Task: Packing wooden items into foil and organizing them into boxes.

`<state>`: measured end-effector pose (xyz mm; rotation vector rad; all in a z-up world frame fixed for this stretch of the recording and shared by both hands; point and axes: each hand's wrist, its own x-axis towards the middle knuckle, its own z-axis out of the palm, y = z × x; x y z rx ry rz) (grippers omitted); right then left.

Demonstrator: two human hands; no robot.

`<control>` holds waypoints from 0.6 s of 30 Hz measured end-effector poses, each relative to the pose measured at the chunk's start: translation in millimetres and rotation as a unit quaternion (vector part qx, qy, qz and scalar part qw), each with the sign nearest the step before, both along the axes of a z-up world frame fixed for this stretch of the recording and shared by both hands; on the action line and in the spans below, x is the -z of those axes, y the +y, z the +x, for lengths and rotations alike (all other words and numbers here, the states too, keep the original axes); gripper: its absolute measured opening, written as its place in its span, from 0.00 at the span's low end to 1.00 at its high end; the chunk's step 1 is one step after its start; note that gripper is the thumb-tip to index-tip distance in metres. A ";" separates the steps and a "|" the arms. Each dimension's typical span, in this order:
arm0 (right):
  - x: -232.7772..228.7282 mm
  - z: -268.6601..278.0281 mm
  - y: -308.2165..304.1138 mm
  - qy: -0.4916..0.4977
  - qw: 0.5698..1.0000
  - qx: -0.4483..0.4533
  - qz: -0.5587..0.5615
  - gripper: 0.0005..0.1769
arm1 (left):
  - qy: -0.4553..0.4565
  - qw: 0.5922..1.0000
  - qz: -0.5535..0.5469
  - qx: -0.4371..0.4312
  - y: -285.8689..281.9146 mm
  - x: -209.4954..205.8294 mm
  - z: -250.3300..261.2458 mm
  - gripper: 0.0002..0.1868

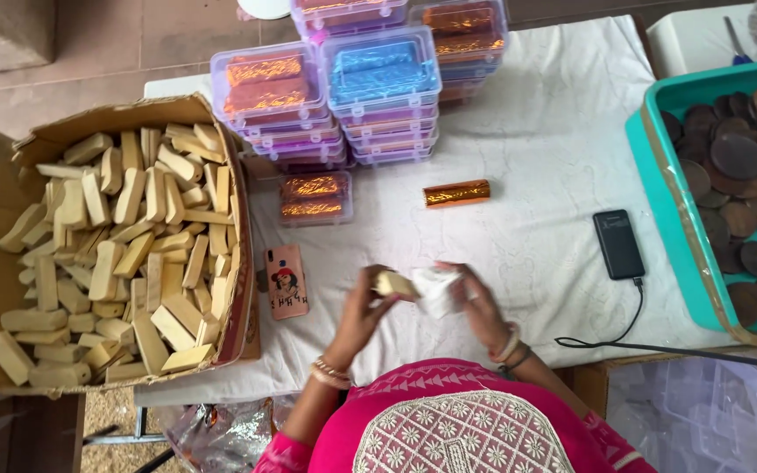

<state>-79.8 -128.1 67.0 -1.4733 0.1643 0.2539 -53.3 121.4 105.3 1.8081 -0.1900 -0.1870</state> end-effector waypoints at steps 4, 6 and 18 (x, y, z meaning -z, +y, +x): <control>-57.7 1.5 22.4 -0.331 0.902 -0.131 -0.245 0.37 | 0.080 0.991 -0.031 0.106 -29.8 11.1 2.7 0.25; -69.0 6.5 16.0 -0.318 0.838 -0.179 -0.406 0.47 | 0.082 0.985 -0.036 0.148 -31.4 6.4 10.3 0.27; 51.9 -22.3 -53.8 0.093 0.959 -0.254 0.083 0.42 | 0.092 0.955 -0.106 0.260 -58.2 -27.8 24.3 0.26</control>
